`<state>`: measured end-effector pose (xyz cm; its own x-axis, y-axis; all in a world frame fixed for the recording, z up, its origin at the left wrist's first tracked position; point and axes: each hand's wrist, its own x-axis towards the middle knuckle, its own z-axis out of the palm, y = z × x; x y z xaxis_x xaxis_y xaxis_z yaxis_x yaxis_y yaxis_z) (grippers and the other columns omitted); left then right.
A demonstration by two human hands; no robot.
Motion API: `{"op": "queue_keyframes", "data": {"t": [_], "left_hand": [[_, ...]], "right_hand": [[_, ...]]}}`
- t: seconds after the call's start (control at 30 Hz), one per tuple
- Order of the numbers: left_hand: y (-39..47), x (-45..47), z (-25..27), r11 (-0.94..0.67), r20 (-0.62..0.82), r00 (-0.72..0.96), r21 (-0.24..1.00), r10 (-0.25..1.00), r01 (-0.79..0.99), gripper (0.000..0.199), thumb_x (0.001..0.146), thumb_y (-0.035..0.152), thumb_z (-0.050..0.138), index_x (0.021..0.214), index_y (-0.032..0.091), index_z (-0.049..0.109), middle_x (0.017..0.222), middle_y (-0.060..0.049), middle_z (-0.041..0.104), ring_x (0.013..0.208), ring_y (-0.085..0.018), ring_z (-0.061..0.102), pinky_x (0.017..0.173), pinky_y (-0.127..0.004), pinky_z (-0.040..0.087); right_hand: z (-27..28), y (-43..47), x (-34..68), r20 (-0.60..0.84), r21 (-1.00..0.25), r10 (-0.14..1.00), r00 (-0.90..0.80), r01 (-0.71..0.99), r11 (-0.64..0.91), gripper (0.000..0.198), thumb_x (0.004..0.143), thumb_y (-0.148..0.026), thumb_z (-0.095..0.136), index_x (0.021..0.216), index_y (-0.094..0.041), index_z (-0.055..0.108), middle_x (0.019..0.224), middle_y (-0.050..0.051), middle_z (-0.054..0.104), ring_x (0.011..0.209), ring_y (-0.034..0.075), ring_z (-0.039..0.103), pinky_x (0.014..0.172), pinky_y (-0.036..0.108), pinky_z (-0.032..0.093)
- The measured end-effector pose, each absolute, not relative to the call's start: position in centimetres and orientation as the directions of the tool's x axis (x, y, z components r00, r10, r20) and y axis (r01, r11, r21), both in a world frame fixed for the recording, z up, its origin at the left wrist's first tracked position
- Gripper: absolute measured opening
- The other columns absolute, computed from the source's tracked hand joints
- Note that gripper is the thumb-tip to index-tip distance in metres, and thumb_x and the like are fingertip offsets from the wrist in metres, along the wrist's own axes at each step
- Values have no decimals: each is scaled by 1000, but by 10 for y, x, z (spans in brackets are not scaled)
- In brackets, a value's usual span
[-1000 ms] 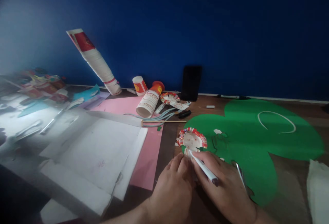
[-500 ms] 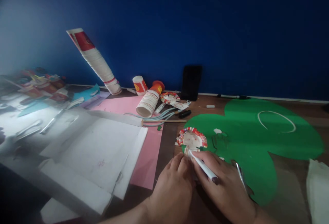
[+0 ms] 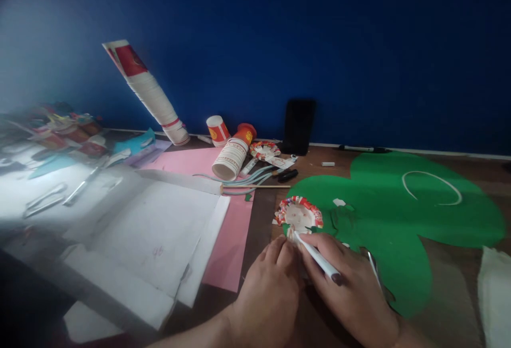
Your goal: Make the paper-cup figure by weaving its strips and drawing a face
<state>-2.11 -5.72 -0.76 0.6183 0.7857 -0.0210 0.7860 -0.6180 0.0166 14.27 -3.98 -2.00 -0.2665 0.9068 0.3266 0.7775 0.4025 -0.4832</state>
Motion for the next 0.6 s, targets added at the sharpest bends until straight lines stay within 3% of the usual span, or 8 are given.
{"op": "queue_keyframes", "data": {"t": [0.6], "left_hand": [[-57,-21,-9,-612,-35,612,9,790,791,45,93,30,45,130,8,59,139,-18,50,129,-31,43,102,-40,44]], "right_hand": [[-21,-41,143,350,-488,906,-238,779,393,19,92,-35,53,104,-27,64,96,1,76,79,20,74,70,27,57]]}}
